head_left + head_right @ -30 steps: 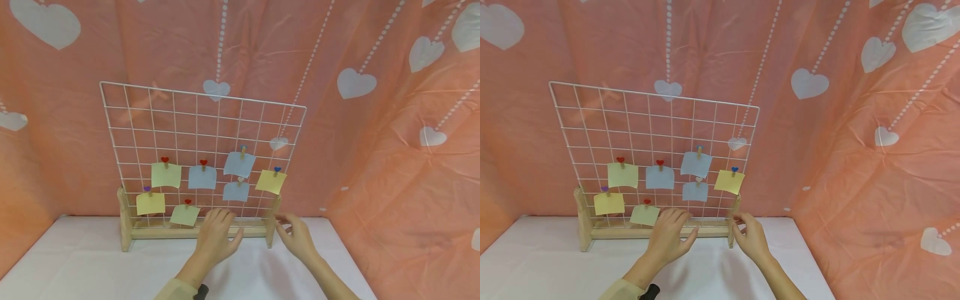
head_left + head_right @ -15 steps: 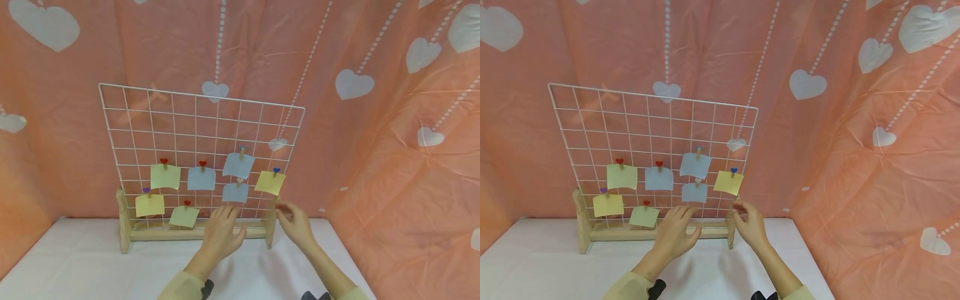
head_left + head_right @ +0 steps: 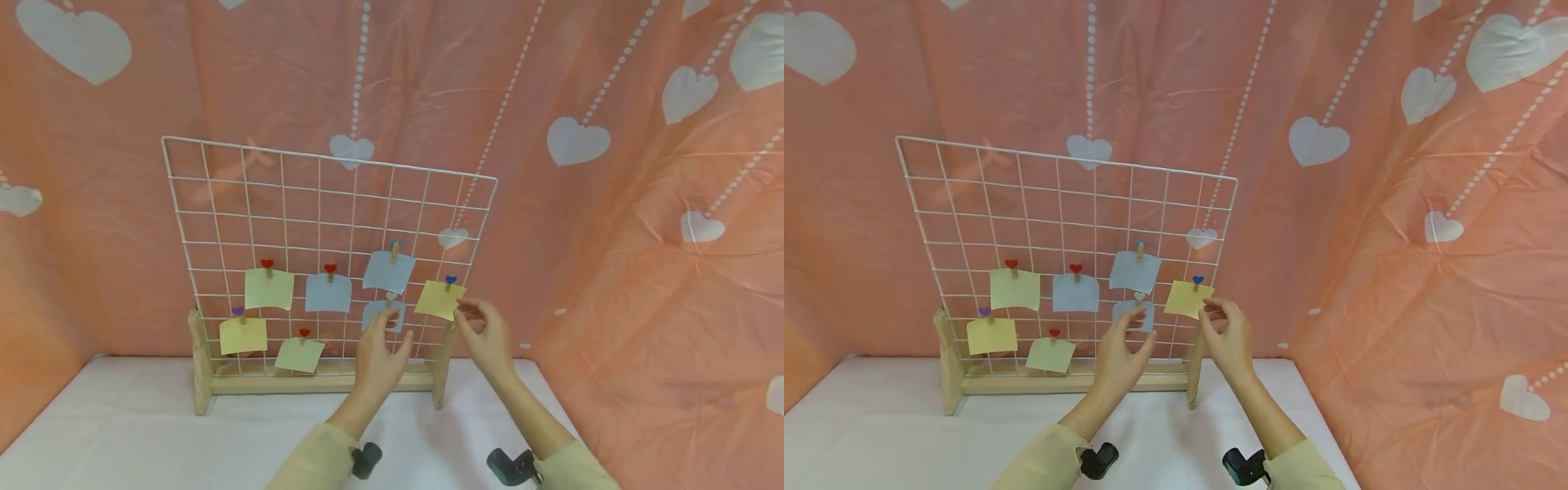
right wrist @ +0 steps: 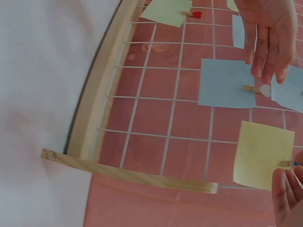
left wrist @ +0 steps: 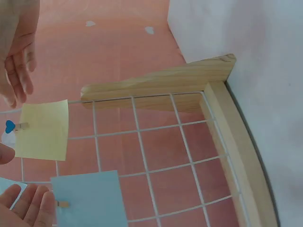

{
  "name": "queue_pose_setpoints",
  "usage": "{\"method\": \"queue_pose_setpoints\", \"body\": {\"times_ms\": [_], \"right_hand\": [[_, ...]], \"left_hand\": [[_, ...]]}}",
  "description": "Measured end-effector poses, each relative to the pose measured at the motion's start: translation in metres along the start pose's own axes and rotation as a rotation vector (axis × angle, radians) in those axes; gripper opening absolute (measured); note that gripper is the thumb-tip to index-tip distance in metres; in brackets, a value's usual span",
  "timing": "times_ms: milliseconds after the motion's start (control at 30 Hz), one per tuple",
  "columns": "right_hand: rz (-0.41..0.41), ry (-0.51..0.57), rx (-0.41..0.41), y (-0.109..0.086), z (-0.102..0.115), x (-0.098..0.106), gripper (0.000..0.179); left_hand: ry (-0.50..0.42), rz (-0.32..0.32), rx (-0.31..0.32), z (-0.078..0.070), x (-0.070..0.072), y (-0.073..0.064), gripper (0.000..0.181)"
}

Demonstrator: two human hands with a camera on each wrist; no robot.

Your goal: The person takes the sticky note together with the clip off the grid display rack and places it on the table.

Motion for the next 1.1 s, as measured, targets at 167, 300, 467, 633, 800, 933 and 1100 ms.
{"method": "queue_pose_setpoints", "body": {"times_ms": [167, 300, 467, 633, 800, 933, 1100], "right_hand": [[-0.026, -0.007, 0.013, 0.012, 0.008, 0.004, 0.022], [-0.024, -0.063, 0.029, 0.023, 0.016, 0.004, 0.024], [-0.017, -0.113, 0.078, 0.033, 0.027, 0.002, 0.031], [0.026, -0.127, 0.059, 0.038, 0.027, -0.001, 0.033], [0.079, -0.118, 0.033, 0.041, 0.025, -0.006, 0.033], [0.135, -0.127, 0.035, 0.046, 0.025, -0.014, 0.033], [0.168, -0.135, 0.029, 0.049, 0.023, -0.017, 0.031]], "left_hand": [[-0.109, -0.017, 0.064, 0.0, -0.004, 0.006, 0.038], [-0.172, 0.004, 0.15, 0.007, -0.013, 0.009, 0.037], [-0.187, 0.033, 0.199, 0.01, -0.023, 0.013, 0.037], [-0.182, 0.041, 0.215, 0.006, -0.029, 0.017, 0.039], [-0.142, 0.058, 0.213, 0.004, -0.037, 0.023, 0.039], [-0.085, 0.076, 0.22, 0.003, -0.042, 0.027, 0.039], [-0.066, 0.109, 0.25, 0.0, -0.05, 0.03, 0.04]]}}
Point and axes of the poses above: each hand's wrist, its own y-axis towards the middle knuckle, its own x-axis out of the back of the hand, z = x × y, the point moved 10 cm from there along y, towards the middle knuckle, and after that the axes turned 6 degrees about -z, right-handed, at the moved point
